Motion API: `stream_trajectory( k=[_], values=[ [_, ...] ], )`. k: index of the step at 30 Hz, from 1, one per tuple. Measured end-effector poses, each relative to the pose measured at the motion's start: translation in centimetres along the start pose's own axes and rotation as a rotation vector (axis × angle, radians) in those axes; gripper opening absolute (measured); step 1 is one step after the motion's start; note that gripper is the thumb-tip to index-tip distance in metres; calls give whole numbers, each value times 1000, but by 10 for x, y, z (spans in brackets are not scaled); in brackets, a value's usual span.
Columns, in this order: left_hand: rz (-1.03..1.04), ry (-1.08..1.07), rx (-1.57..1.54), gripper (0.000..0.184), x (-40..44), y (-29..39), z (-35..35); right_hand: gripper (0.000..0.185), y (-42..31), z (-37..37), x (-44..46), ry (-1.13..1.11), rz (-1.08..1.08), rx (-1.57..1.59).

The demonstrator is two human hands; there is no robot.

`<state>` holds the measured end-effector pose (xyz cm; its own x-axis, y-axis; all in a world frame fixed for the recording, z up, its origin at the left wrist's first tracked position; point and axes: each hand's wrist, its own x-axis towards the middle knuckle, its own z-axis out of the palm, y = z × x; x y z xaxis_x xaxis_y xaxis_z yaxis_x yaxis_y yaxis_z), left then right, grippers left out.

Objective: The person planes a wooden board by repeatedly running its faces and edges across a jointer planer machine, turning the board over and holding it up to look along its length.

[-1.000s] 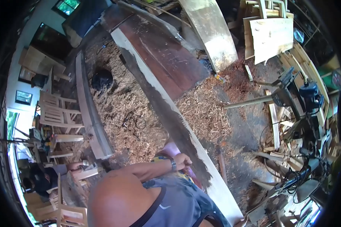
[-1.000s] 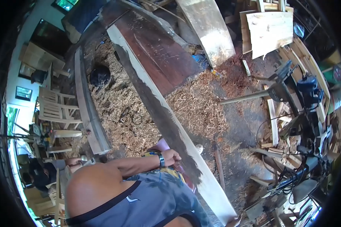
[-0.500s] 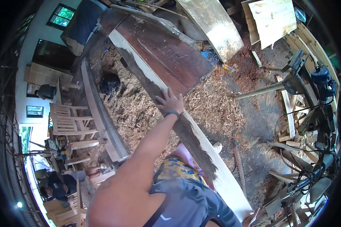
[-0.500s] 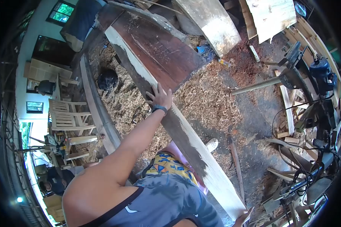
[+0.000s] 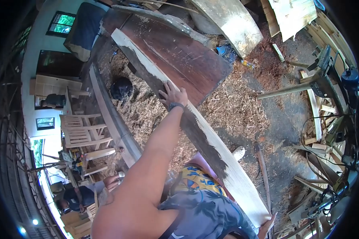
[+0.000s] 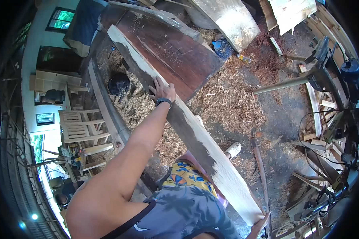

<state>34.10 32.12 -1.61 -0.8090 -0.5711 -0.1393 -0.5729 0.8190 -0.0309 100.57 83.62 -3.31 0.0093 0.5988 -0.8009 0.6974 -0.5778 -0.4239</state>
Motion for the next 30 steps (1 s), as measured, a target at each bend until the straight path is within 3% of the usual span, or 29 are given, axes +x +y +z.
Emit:
stream_trajectory(
  k=[10,17,20,23,30],
  values=[
    [-3,9,38,83,41,-1,-3,87,-15,36,-21,-98,13,36],
    [-8,30,24,83,82,-6,-4,84,-30,79,-43,-37,76,80],
    [-8,41,16,83,102,-6,-7,81,-32,88,-43,-176,66,90],
    [-1,48,3,84,120,-6,-9,90,-43,108,-57,-210,125,131],
    [4,59,10,85,165,-10,-15,86,-41,142,-68,-185,167,139]
  ],
)
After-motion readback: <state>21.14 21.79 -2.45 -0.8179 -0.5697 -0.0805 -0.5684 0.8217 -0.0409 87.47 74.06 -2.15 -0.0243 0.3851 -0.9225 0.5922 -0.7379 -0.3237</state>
